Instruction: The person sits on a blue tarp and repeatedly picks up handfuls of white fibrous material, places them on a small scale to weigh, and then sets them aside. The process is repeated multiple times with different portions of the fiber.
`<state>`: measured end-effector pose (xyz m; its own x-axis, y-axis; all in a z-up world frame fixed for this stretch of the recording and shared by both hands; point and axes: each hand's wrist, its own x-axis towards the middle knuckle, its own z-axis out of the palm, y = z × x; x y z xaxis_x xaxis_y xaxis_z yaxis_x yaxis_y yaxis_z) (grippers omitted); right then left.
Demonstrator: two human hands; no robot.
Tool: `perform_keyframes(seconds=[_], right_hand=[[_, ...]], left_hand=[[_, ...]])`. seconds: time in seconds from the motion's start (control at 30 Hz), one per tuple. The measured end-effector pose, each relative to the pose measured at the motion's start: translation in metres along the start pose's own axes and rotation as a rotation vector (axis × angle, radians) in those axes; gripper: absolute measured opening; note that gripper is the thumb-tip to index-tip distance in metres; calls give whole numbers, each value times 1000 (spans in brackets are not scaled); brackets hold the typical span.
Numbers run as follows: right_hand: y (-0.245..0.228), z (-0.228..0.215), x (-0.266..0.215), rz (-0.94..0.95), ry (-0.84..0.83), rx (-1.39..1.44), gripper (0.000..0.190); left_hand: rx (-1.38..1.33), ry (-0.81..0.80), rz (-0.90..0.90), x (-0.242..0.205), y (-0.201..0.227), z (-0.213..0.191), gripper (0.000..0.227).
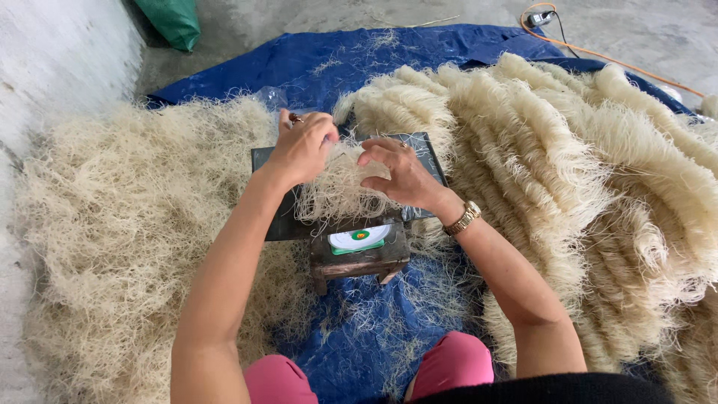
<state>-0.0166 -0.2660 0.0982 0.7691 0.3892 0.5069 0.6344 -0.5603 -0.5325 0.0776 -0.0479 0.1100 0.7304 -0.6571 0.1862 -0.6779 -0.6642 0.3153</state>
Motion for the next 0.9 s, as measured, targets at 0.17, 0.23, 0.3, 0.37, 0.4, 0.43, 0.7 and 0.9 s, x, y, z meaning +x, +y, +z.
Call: perform_keyframes(seconds=[0.17,0.23,0.3,0.37,0.4,0.43,0.7,0.9], right_hand=[[-8,-2,0,9,-16,-21,31],[-6,0,-2,16,-22,-79,32],[-10,-1,-2,53,-39,-83,33],[-14,0,-1,92,-49,-85,33],[-15,-1,-1,104,-59,-88,33],[-16,-2,0,116,-70,-90,33],[-8,1,-4,133,-87,-100,36],[-8,-1,-4,162,-93,-90,34]], left_hand=[[-56,19,32,1,14,-7,12],[122,25,11,4,24,-8,11],[130,57,21,8,24,-9,10],[143,84,36,10,24,-9,12],[169,53,37,10,25,-8,16],[194,21,39,10,26,-7,21],[266,-43,111,14,33,-7,19],[408,37,182,12,31,-4,16]])
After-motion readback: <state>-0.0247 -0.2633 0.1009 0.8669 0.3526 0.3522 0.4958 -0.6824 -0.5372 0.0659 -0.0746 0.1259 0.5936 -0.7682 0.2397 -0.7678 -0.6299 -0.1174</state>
